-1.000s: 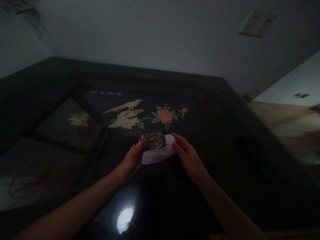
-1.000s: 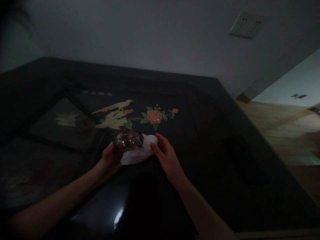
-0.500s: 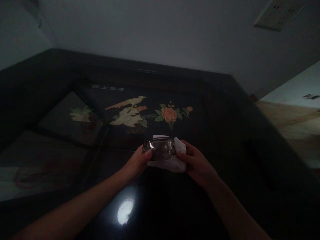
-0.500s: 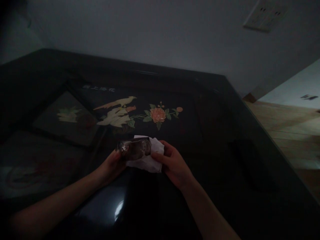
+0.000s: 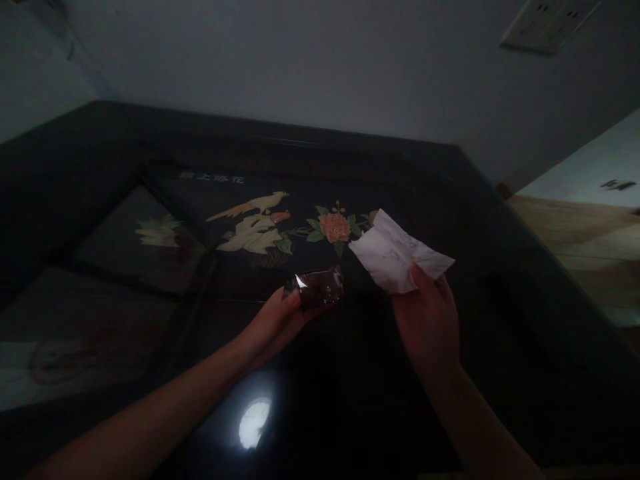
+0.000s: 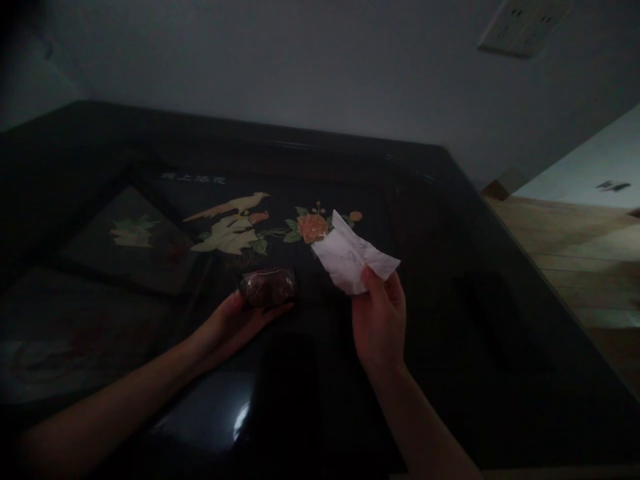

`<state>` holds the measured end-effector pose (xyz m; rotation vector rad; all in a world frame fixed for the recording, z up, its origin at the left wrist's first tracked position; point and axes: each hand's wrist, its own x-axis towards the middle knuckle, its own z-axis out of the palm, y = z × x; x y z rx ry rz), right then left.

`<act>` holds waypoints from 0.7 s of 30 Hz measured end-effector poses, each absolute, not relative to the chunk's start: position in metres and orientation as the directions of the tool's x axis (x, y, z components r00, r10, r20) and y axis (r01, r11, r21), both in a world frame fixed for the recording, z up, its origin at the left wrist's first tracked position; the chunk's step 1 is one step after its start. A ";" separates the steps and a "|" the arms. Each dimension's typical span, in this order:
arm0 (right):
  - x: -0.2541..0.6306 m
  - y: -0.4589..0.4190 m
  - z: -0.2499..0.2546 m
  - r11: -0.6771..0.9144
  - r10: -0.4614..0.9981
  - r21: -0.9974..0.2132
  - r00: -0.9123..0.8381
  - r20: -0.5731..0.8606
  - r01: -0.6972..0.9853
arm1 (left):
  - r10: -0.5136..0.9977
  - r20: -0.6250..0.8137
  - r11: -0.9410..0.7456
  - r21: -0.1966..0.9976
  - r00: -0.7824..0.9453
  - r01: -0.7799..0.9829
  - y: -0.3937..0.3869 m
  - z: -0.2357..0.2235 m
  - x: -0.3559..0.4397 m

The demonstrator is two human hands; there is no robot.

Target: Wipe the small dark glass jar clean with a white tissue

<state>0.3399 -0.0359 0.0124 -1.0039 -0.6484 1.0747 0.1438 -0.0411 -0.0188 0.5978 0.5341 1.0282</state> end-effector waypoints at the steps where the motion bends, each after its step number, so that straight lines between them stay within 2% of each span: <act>1: 0.337 -0.037 0.012 0.143 0.929 -0.909 0.370 -0.013 -0.390 | 0.894 -0.147 0.400 0.688 0.424 -0.606 -0.042 -0.017 0.144; 3: 0.331 -0.041 0.009 0.123 0.939 -0.932 0.343 -0.001 -0.341 | 0.887 -0.199 0.427 0.696 0.417 -0.578 -0.043 -0.013 0.145; 6: 0.322 -0.050 0.005 0.061 0.981 -0.971 0.192 0.015 -0.232 | 0.889 -0.257 0.441 0.704 0.379 -0.557 -0.045 -0.010 0.147; 9: 0.316 -0.061 0.005 0.105 0.992 -0.989 0.081 0.097 -0.101 | 0.898 -0.252 0.426 0.702 0.360 -0.571 -0.044 -0.011 0.149; 12: 0.312 -0.069 0.006 0.166 0.985 -0.986 0.053 0.165 -0.026 | 0.893 -0.211 0.427 0.672 0.397 -0.604 -0.042 -0.013 0.148; 15: 0.311 -0.073 0.004 0.202 0.979 -0.979 0.037 0.201 -0.009 | 0.894 -0.184 0.413 0.695 0.409 -0.589 -0.041 -0.014 0.148; 18: 0.314 -0.072 0.001 0.224 0.974 -0.974 0.016 0.224 0.007 | 0.886 -0.203 0.419 0.735 0.417 -0.533 -0.041 -0.013 0.149; 21: 0.317 -0.068 0.001 0.260 0.966 -0.964 -0.012 0.260 0.061 | 0.860 -0.214 0.462 0.710 0.462 -0.531 -0.045 -0.013 0.150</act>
